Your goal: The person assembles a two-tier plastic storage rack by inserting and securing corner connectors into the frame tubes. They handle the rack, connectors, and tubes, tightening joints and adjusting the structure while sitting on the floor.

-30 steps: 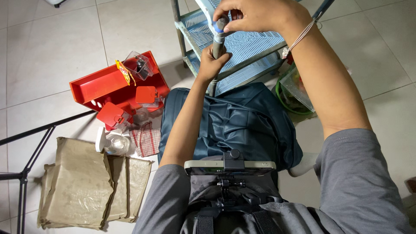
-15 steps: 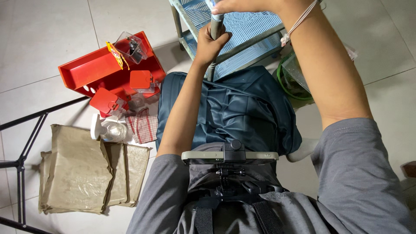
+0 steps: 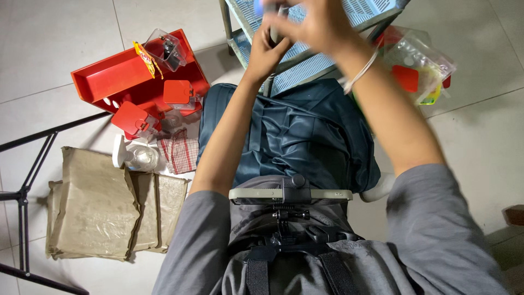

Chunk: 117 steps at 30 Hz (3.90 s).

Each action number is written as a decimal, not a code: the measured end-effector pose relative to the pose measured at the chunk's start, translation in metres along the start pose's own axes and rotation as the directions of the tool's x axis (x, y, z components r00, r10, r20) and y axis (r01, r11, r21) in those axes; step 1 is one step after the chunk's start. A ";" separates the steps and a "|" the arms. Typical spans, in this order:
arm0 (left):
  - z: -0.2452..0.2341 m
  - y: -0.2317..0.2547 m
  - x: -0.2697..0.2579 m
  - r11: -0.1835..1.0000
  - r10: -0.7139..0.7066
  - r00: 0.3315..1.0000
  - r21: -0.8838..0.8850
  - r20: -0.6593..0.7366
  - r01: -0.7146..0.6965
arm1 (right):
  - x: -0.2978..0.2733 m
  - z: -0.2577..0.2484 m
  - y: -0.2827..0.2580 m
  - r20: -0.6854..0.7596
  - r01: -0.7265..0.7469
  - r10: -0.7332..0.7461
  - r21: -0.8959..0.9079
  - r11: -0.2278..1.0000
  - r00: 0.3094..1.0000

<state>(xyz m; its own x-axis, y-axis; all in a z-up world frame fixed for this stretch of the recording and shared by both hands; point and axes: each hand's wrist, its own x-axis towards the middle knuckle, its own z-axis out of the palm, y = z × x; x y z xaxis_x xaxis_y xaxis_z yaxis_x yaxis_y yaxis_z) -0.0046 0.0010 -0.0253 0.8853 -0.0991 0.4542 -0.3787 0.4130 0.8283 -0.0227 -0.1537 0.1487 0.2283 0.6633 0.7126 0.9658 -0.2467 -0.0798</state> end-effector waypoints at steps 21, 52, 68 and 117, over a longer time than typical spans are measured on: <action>-0.143 0.007 -0.117 0.991 -0.119 0.867 -0.003 -0.483 0.135 | -0.047 0.222 -0.041 0.188 -0.545 0.525 0.470 0.694 0.830; -0.270 -0.150 -0.192 0.695 -0.158 0.303 0.113 -0.940 0.711 | -0.111 0.394 -0.010 0.509 -0.842 0.710 0.488 0.228 0.487; -0.313 -0.132 -0.126 0.663 0.056 0.327 0.280 -0.943 0.694 | -0.135 0.537 0.088 0.622 -0.936 0.768 0.341 -0.085 0.157; -0.196 -0.026 -0.089 0.826 -0.045 0.942 0.519 -0.332 0.222 | -0.080 0.269 -0.027 0.438 -0.763 0.640 0.503 0.407 0.631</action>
<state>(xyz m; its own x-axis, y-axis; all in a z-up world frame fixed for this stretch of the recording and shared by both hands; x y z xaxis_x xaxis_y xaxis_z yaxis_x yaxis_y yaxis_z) -0.0203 0.1768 -0.1516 0.9406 0.1886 0.2822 -0.2563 -0.1504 0.9548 -0.0345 -0.0103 -0.0932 0.8162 0.5702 0.0930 0.2811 -0.2512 -0.9262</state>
